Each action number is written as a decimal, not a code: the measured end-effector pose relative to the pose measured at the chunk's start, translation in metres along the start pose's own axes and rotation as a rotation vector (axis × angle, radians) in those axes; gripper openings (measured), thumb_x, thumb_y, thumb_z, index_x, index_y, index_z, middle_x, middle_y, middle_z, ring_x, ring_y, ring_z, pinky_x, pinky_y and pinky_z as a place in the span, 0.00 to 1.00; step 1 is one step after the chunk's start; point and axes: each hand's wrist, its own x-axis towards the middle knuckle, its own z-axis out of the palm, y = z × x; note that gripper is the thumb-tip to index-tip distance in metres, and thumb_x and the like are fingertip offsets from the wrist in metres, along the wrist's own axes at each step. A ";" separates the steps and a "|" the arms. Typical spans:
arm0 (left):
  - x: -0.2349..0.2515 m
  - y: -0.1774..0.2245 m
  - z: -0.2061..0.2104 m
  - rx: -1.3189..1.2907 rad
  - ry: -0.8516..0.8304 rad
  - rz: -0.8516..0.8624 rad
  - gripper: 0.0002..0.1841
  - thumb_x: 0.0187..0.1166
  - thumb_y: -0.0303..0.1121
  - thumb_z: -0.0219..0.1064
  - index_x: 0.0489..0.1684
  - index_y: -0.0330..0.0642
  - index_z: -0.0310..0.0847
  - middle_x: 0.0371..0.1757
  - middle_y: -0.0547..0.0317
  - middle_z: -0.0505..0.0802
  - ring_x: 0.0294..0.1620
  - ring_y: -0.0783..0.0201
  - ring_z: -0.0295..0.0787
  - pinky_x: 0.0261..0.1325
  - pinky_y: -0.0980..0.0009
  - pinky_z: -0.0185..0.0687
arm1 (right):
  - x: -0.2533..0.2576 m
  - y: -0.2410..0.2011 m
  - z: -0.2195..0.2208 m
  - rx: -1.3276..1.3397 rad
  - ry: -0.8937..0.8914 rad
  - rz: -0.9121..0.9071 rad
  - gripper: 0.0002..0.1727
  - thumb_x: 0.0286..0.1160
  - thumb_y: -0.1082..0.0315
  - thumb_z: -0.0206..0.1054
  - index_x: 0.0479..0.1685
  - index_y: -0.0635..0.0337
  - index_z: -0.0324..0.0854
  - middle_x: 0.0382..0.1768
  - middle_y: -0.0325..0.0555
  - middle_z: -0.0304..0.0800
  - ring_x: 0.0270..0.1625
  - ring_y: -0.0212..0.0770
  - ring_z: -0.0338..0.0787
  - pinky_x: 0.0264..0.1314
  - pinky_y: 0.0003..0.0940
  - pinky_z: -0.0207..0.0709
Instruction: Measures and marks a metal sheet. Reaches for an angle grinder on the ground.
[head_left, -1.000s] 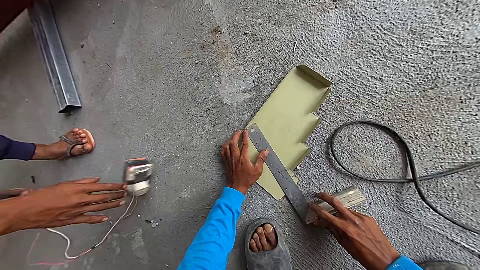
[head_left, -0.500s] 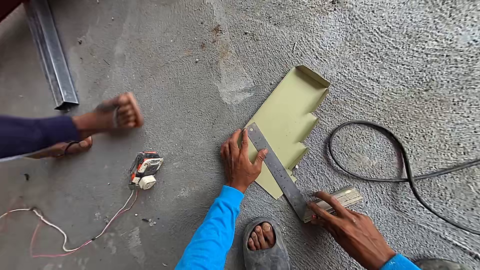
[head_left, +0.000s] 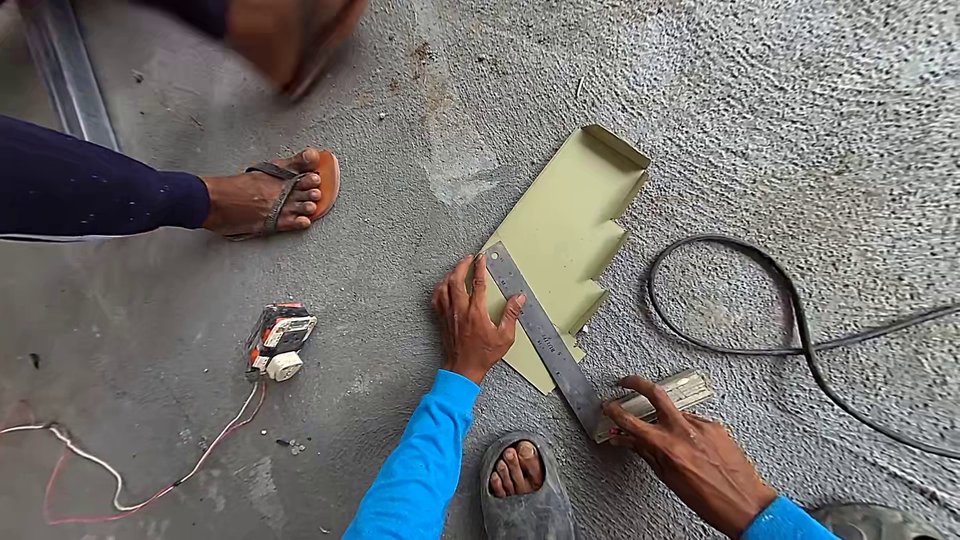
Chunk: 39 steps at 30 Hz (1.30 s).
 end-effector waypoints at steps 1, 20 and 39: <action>0.000 0.000 0.000 0.000 -0.002 0.002 0.43 0.78 0.69 0.55 0.89 0.50 0.67 0.89 0.54 0.70 0.84 0.50 0.65 0.85 0.48 0.54 | 0.000 -0.001 0.000 0.001 -0.007 0.005 0.14 0.80 0.52 0.65 0.58 0.37 0.91 0.71 0.58 0.82 0.18 0.48 0.88 0.15 0.44 0.81; 0.000 0.001 -0.003 0.011 0.006 0.005 0.43 0.78 0.68 0.58 0.89 0.49 0.66 0.88 0.52 0.70 0.82 0.49 0.67 0.82 0.48 0.56 | 0.000 -0.001 -0.001 0.022 -0.002 0.002 0.14 0.80 0.56 0.65 0.57 0.40 0.91 0.70 0.59 0.82 0.18 0.47 0.87 0.15 0.42 0.80; 0.002 0.002 -0.005 -0.016 0.002 0.018 0.43 0.78 0.67 0.57 0.88 0.46 0.67 0.88 0.49 0.71 0.86 0.47 0.65 0.86 0.46 0.55 | 0.108 0.001 -0.051 0.715 0.265 0.327 0.40 0.91 0.34 0.32 0.47 0.52 0.86 0.31 0.33 0.84 0.30 0.29 0.81 0.32 0.29 0.77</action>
